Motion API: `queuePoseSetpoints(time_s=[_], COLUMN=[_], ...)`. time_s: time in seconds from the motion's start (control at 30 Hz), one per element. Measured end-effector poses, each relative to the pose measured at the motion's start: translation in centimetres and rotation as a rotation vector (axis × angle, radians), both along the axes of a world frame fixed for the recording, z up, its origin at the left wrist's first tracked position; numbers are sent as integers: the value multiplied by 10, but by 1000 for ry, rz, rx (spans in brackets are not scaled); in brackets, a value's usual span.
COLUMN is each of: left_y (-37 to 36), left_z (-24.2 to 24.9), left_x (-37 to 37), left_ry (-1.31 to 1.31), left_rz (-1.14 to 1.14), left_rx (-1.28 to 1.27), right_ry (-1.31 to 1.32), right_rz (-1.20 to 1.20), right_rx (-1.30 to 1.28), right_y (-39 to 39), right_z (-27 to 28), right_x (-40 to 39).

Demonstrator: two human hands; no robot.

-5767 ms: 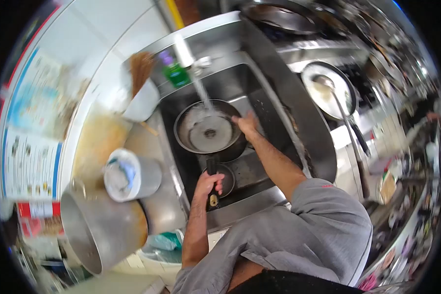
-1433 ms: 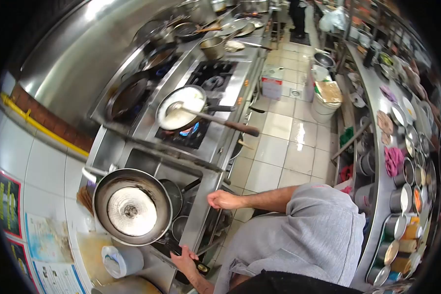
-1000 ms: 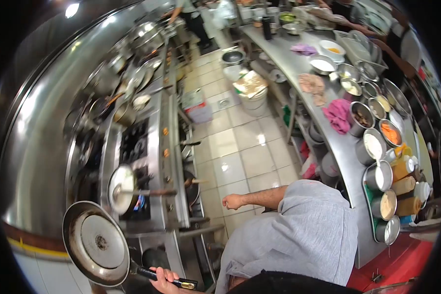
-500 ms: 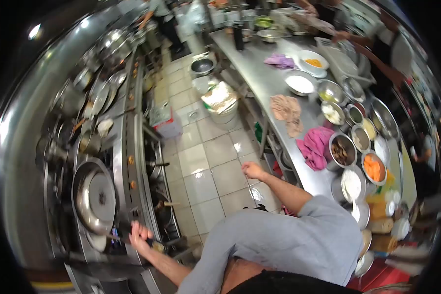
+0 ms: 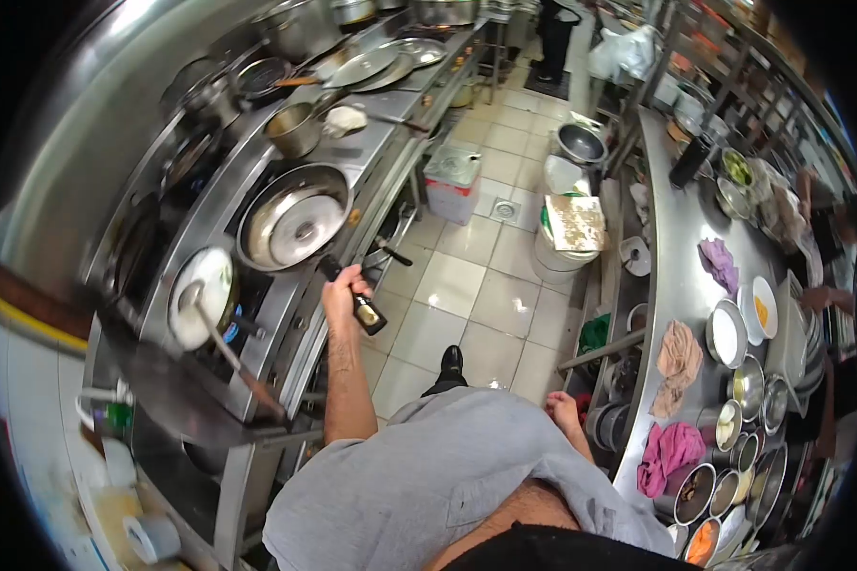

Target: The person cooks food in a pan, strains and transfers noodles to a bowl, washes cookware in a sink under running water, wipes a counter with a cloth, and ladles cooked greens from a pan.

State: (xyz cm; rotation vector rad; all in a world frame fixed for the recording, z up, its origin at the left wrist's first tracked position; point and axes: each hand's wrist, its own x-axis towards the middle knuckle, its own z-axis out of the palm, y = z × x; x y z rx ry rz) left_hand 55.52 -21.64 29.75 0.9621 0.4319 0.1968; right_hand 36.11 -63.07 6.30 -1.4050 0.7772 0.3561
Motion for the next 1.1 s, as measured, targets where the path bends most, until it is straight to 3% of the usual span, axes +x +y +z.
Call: queuePoseSetpoints(time_s=[0.1,0.2,0.27,0.3,0.5,0.57,0.6,0.63,0.67,0.77,0.8,0.87,0.93,1.1], left_y=[19,39,36,50,74,71,82,86,88,90,118,121,108,22], left_z=[-8,-23,-11,-25,-60,-78,-93,-95,-95,-91,-106,-121,-111,-58], left_x=[55,110,138,155,214,219,225,225,223,224,234,251,263,302], left_ry=[91,65,144,91,149,164,154,165,178,220,339,571,704,557], left_rz=[56,45,145,72,112,163,182,176,176,197,132,477,618,849], left_rx=[166,121,76,35,104,192,252,202,148,243,213,685,946,1609], right_ry=[-70,-188,-277,-364,-497,-327,-190,-89,10,486,490,577,466,344], right_rz=[-8,-22,11,6,-324,-459,-561,-664,-701,-797,-789,-604,-557,-374], right_rx=[-104,-204,-399,-553,-957,-1514,-1489,-1691,-1731,-1521,-1523,-1381,-1333,-1371], right_y=[-8,-12,-17,-23,-49,-66,-76,-88,-109,-130,-137,-149,-167,-248], right_z=[8,25,43,39,143,173,188,192,182,174,161,129,117,120], right_x=[52,119,165,186,233,224,213,197,177,133,134,144,174,283])
